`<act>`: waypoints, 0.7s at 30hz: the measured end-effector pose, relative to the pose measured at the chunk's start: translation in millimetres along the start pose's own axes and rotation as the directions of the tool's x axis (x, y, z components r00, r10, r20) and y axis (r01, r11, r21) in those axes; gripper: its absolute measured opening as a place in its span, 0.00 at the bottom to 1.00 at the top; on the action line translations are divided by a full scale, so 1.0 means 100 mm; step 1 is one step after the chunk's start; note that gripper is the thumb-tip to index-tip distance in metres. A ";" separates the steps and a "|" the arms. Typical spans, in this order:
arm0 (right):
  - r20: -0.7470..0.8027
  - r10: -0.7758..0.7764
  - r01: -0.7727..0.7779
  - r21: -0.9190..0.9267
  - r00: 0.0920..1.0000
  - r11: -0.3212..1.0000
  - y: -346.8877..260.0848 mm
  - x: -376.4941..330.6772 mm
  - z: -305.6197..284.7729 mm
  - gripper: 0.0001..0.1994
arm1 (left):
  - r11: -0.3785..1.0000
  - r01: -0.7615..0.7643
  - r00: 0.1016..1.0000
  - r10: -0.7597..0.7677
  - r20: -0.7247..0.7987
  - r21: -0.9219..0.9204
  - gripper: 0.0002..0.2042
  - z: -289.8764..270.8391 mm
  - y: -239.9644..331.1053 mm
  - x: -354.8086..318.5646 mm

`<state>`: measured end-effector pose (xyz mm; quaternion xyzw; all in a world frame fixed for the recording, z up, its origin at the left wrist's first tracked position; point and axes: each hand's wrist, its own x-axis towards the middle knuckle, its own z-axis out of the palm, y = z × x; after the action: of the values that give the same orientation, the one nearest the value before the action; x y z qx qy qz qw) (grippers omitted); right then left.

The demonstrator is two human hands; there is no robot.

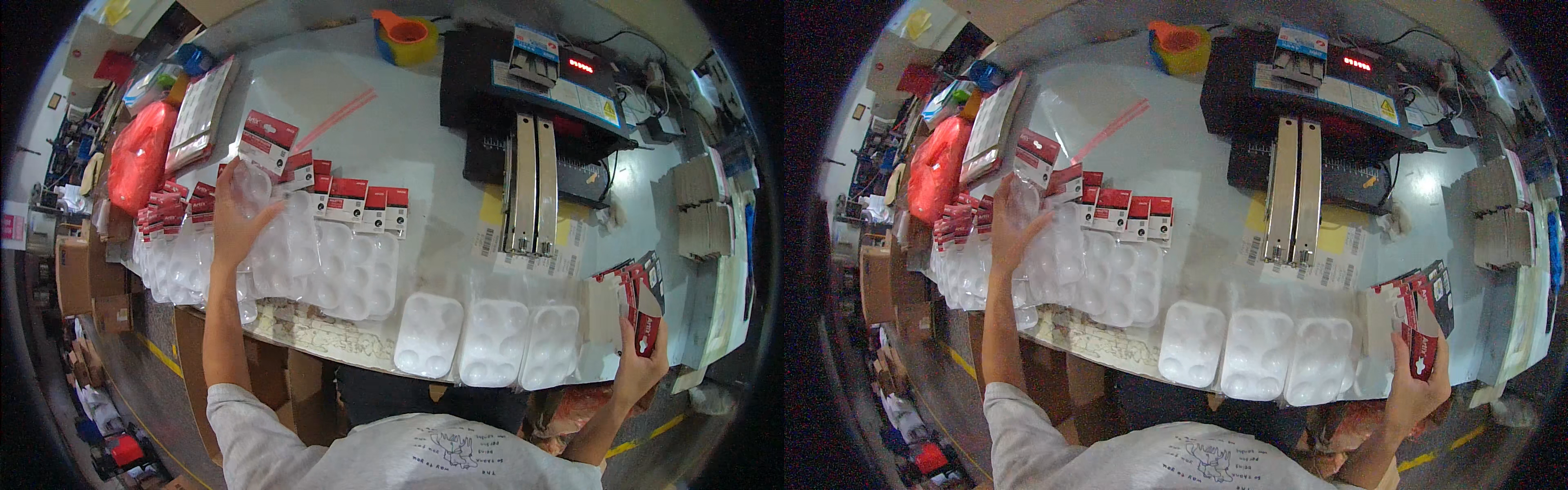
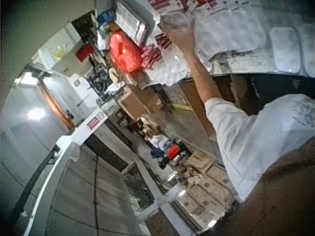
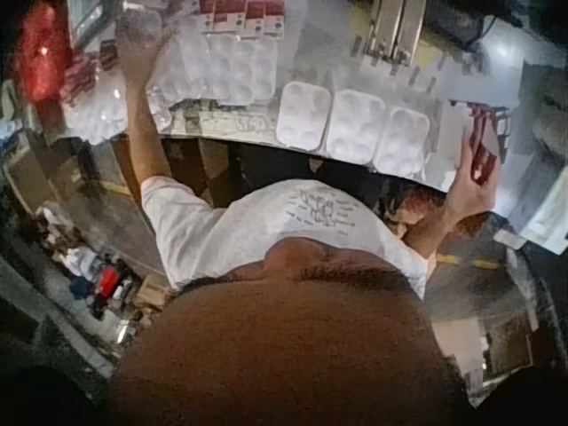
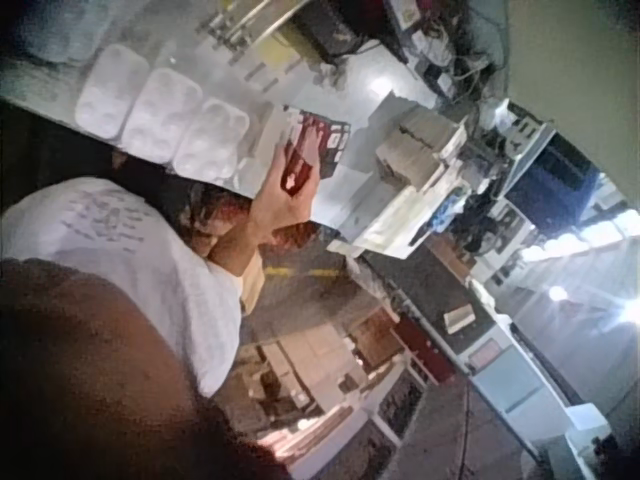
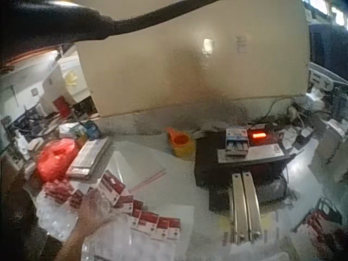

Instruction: The person unpacks a cardboard box and removes stacks of white plastic mixing palettes. They place each palette into a clear plastic sleeve and attach a red Artix label, then set the packaged units aside on the table. The process repeats for multiple palettes.

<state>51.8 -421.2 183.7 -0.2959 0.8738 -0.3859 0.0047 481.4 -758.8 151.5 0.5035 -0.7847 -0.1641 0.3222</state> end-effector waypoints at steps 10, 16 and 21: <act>0.017 -0.027 0.026 0.047 1.000 0.999 0.08 -0.02 -0.02 0.13 | 0.688 0.256 0.959 -0.270 -0.089 0.678 0.35 -0.06 0.29 -0.63; -0.028 0.057 -0.055 0.076 0.998 0.996 0.11 -0.03 -0.09 0.19 | 0.976 0.119 0.983 -0.141 0.115 0.184 0.20 0.51 1.22 -1.03; -0.013 0.040 -0.039 0.078 0.999 0.996 0.11 -0.01 -0.11 0.18 | 0.957 0.012 0.961 -0.092 0.262 0.291 0.12 1.15 1.52 -1.44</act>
<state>44.7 -407.7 183.5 -0.2754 0.8638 -0.4215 0.0173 341.3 -570.7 105.5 0.5381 -0.8234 -0.1249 0.1300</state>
